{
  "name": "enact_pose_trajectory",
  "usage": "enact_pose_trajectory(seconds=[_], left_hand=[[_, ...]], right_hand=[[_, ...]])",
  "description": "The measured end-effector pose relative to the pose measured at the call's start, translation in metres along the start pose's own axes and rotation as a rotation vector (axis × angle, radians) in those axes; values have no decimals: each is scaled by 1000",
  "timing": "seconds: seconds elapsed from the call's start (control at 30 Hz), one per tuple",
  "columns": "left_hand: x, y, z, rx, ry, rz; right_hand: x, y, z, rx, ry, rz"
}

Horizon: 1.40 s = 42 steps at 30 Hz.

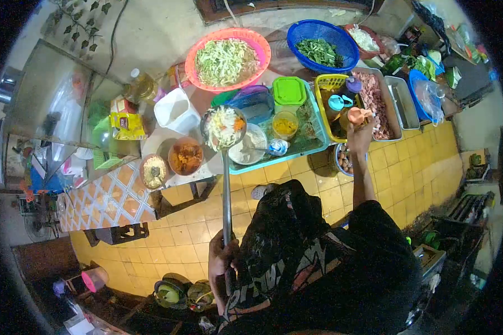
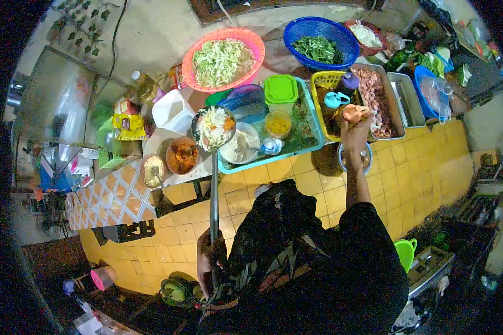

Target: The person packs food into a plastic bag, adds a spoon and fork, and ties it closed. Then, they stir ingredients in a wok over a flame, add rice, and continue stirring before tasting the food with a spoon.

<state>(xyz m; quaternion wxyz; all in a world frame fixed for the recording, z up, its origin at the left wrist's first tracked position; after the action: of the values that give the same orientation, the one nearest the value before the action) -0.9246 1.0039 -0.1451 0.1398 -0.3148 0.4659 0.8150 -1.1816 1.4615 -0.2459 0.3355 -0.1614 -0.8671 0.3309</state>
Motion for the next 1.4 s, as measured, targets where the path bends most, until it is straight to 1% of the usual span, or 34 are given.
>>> enact_pose_trajectory(seconds=[0.03,0.07,0.13,0.17,0.2,0.27,0.3,0.33,0.37,0.4,0.47,0.5,0.53,0.57,0.6,0.67,0.7,0.73,0.8,0.83,0.87,0.9,0.93,0.97,1.0,1.03,1.07,1.1,1.13,1.2,1.23,1.3,1.33,1.4], left_hand=[[1,1,5,23,-30,-17],[2,1,9,43,-61,-33],[6,0,15,80,-72,-34],[7,0,17,122,-73,-29],[10,0,16,116,-77,-24],[12,-1,20,160,-188,-51],[12,1,22,148,-182,-38],[11,4,26,220,-200,-27],[10,4,30,292,-218,-20],[11,4,30,282,-215,-13],[11,-2,34,313,-308,-40],[14,-5,33,305,-309,-36],[16,-9,34,318,-352,-33],[17,-14,35,330,-394,-28],[18,-21,34,317,-392,-21],[19,-28,30,276,-311,49],[11,-22,38,313,-317,-27],[9,-18,40,295,-309,-21],[4,-22,42,363,-351,-30],[6,-33,38,345,-341,-26],[11,-42,34,322,-353,90],[12,-46,32,299,-363,207],[10,-47,32,284,-352,210],[7,-46,35,316,-355,195],[5,-46,37,349,-362,178],[1,-45,38,338,-359,172],[-2,-51,39,271,-352,75],[-5,-58,39,205,-347,-21],[-6,-60,41,197,-345,-22],[-7,-60,45,173,-348,36],[-4,-66,46,167,-345,44],[2,-70,52,172,-368,142],[1,-67,55,169,-361,149],[-3,-66,62,72,-341,-37]], right_hand=[[3,27,13,24,-129,23],[1,17,8,17,-125,20],[-7,-20,9,123,-239,-59],[-7,27,33,216,-225,-24],[-6,6,25,154,-220,30],[2,-42,14,33,-305,-71],[10,-69,9,-37,-298,-231],[17,-96,2,-107,-290,-390],[27,-123,0,-125,-349,-452],[31,-167,-6,-208,-428,-550],[26,-211,1,-291,-645,-661],[23,-232,-2,-294,-644,-670],[9,-252,3,-542,-664,-840],[-4,-263,9,-795,-672,-1007],[-9,-270,11,-796,-669,-1022],[-27,-271,24,-1055,-746,-1206],[-32,-272,29,-1092,-856,-1217],[-36,-274,31,-1092,-855,-1239],[-40,-272,33,-1094,-872,-1219],[-40,-274,31,-1061,-861,-1172],[-42,-275,29,-1060,-862,-1194],[-40,-273,27,-1050,-871,-1150],[-41,-273,25,-1041,-881,-1104],[-42,-281,19,-1069,-850,-1124],[-44,-281,19,-1071,-855,-1135],[-45,-278,19,-1056,-892,-1100],[-44,-273,18,-1040,-927,-1064],[-46,-275,13,-977,-823,-1151],[-46,-267,12,-979,-827,-1158],[-40,-257,9,-792,-847,-1099],[-38,-250,9,-790,-842,-1110],[-18,-232,2,-721,-771,-837],[-11,-229,-2,-715,-877,-660],[7,-201,-1,-515,-802,-570]])
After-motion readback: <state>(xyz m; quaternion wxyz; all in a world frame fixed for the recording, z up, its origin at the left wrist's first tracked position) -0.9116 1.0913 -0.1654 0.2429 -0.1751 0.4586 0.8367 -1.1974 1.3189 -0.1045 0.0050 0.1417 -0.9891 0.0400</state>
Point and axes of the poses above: each hand's wrist, its own x-axis towards the middle knuckle, its own z-axis out of the palm, y = z × x, the point moved 7 cm from there along x, towards the middle knuckle, and after that the axes turned 8 degrees about -x, right-handed, at the moved point
